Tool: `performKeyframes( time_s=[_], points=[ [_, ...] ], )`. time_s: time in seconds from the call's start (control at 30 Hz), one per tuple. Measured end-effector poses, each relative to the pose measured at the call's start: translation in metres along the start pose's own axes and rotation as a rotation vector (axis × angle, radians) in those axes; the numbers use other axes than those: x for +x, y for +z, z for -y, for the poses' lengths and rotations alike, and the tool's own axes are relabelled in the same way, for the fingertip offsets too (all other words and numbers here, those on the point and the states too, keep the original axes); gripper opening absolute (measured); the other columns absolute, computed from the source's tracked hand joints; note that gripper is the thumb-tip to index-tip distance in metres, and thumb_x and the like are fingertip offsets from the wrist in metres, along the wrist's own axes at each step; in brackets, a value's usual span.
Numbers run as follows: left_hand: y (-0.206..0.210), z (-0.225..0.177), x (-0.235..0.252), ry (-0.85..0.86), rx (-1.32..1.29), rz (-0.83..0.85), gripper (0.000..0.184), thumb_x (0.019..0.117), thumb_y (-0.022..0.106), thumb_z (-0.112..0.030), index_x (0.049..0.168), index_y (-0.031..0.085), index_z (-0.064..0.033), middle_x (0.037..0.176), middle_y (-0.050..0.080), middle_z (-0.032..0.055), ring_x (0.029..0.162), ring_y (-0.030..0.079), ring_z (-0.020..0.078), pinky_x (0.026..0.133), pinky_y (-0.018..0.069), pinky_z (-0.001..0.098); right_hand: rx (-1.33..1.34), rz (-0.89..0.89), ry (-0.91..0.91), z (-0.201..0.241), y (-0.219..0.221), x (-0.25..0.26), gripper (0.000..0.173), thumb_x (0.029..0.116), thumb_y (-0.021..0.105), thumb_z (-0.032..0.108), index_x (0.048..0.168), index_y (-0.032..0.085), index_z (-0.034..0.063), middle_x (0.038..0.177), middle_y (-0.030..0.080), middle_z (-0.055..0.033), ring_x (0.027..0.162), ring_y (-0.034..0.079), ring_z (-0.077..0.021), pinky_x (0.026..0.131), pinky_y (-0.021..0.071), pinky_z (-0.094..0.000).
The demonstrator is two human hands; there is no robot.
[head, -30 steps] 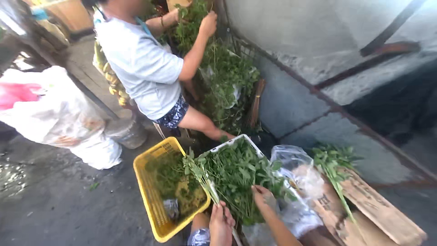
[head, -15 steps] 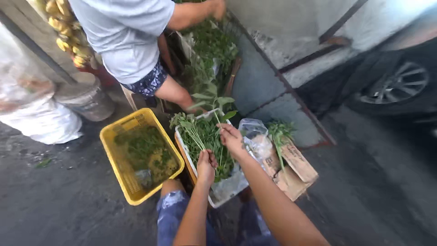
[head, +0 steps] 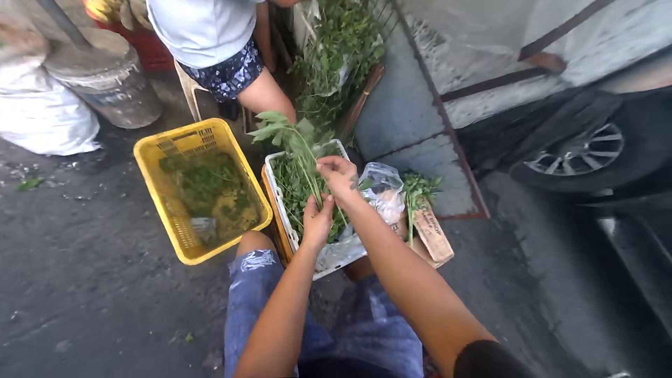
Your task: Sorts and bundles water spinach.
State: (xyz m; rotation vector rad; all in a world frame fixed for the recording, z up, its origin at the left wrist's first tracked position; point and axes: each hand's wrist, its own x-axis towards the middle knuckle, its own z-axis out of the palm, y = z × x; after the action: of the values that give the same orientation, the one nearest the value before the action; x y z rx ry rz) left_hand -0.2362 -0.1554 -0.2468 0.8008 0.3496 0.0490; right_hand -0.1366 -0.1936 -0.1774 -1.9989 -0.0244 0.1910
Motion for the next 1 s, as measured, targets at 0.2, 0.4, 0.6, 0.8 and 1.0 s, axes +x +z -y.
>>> performKeyframes(
  time_s=[0.2,0.4,0.6,0.8,1.0],
  points=[
    [0.001,-0.001,-0.009,-0.092,-0.072,0.087,0.042,0.1135,0.029,-0.033,0.116,0.059,-0.0037,0.083,0.058,0.0048,0.058,0.050,0.0115,0.053,0.0472,0.0262,0.017,-0.051,-0.105,-0.001,-0.007,-0.002,0.017,0.0900,0.078,0.012,0.104,0.073,0.0054,0.086,0.072,-0.0077,0.071,0.068,-0.0171,0.064,0.0595,-0.0352],
    [-0.002,-0.005,-0.014,-0.198,-0.086,0.119,0.031,0.1140,0.028,-0.025,0.108,0.052,-0.0075,0.083,0.057,0.0048,0.062,0.053,0.0137,0.058,0.0494,0.0285,-0.200,0.015,-0.197,-0.006,-0.012,-0.007,0.018,0.0908,0.078,0.018,0.106,0.072,0.0094,0.092,0.074,-0.0041,0.083,0.071,-0.0136,0.079,0.0600,-0.0369],
    [-0.012,-0.009,-0.013,-0.135,-0.359,0.083,0.028,0.1136,0.026,-0.025,0.110,0.052,-0.0143,0.084,0.057,0.0026,0.073,0.062,0.0176,0.072,0.0576,0.0364,0.274,-0.148,0.075,-0.042,-0.040,-0.064,0.052,0.1044,0.050,0.054,0.136,0.055,0.0134,0.119,0.067,-0.0086,0.103,0.066,-0.0214,0.086,0.0555,-0.0423],
    [0.007,0.030,-0.037,-0.109,-0.190,0.092,0.024,0.1131,0.030,-0.022,0.117,0.051,-0.0104,0.088,0.065,0.0080,0.084,0.068,0.0246,0.083,0.0589,0.0452,0.707,-0.518,0.225,-0.096,-0.021,-0.117,0.061,0.1100,0.020,0.054,0.114,0.057,0.0068,0.080,0.060,-0.0038,0.066,0.060,-0.0145,0.064,0.0551,-0.0342],
    [-0.006,-0.005,-0.037,-0.048,-0.264,0.128,0.023,0.1124,0.029,-0.024,0.109,0.050,-0.0192,0.079,0.055,-0.0022,0.071,0.060,0.0150,0.075,0.0568,0.0385,0.659,-0.424,0.205,-0.119,-0.049,-0.100,0.068,0.1079,0.010,0.058,0.116,0.060,0.0128,0.083,0.062,0.0010,0.068,0.060,-0.0124,0.064,0.0544,-0.0327]
  ],
)
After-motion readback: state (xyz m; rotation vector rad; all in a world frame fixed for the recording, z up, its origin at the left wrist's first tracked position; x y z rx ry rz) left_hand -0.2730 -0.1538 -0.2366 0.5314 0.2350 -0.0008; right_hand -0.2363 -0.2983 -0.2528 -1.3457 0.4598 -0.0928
